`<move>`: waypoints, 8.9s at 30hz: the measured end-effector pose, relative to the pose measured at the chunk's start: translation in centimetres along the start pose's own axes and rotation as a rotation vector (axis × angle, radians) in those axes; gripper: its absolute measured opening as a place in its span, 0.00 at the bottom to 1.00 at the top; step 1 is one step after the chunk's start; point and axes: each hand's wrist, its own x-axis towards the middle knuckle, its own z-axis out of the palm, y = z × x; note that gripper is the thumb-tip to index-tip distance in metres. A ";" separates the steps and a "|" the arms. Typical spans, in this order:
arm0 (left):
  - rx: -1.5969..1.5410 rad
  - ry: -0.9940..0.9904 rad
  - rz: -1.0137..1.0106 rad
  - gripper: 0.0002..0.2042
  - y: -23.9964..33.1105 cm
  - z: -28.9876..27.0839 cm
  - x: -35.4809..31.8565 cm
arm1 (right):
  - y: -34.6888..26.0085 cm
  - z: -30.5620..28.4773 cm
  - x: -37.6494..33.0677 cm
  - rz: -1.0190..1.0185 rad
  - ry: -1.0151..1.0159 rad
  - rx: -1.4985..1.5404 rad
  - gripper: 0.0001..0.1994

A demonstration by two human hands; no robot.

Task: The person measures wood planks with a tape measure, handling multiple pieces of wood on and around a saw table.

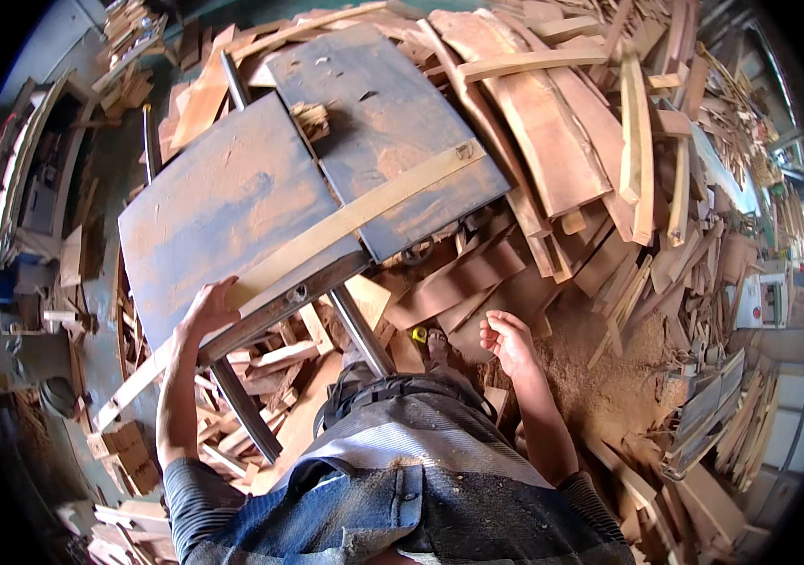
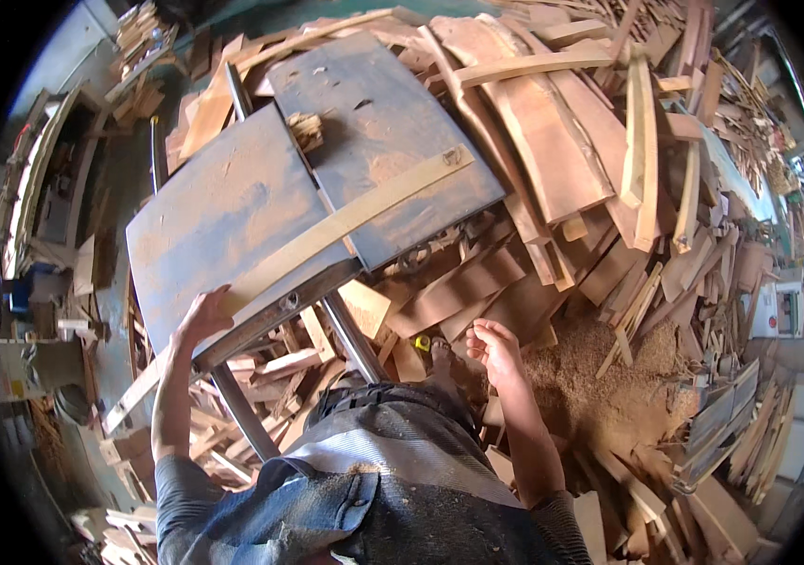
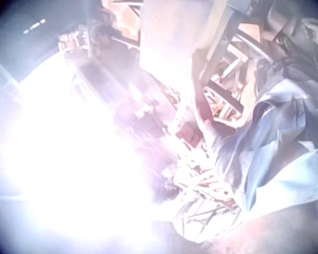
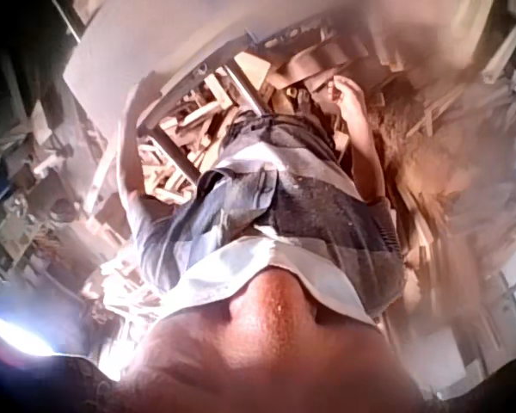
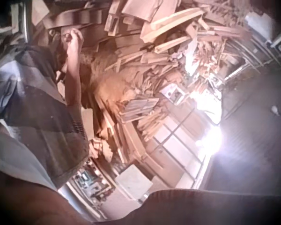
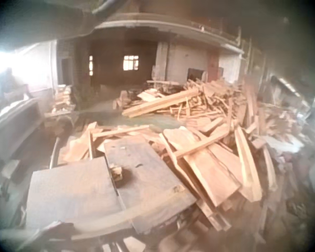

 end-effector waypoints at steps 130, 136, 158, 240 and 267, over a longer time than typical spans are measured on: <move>0.550 0.414 -0.210 0.37 16.9 26.2 7.2 | 49.7 -14.4 48.5 -0.285 -0.249 -1.840 0.06; 0.473 0.319 -0.178 0.37 16.2 25.2 5.5 | 41.5 -18.2 35.8 -0.196 -0.026 -1.004 0.23; -1.085 -0.171 0.068 0.19 23.0 17.9 -1.8 | 2.5 10.0 -1.9 -0.143 -0.653 -0.465 0.40; -1.429 1.317 -1.155 0.08 -23.0 20.8 -27.4 | -11.2 8.9 11.4 -0.827 -0.381 -1.793 0.17; -1.769 1.434 -0.822 0.15 -27.7 21.0 -30.7 | -14.3 7.2 12.5 -0.711 -0.379 -1.707 0.12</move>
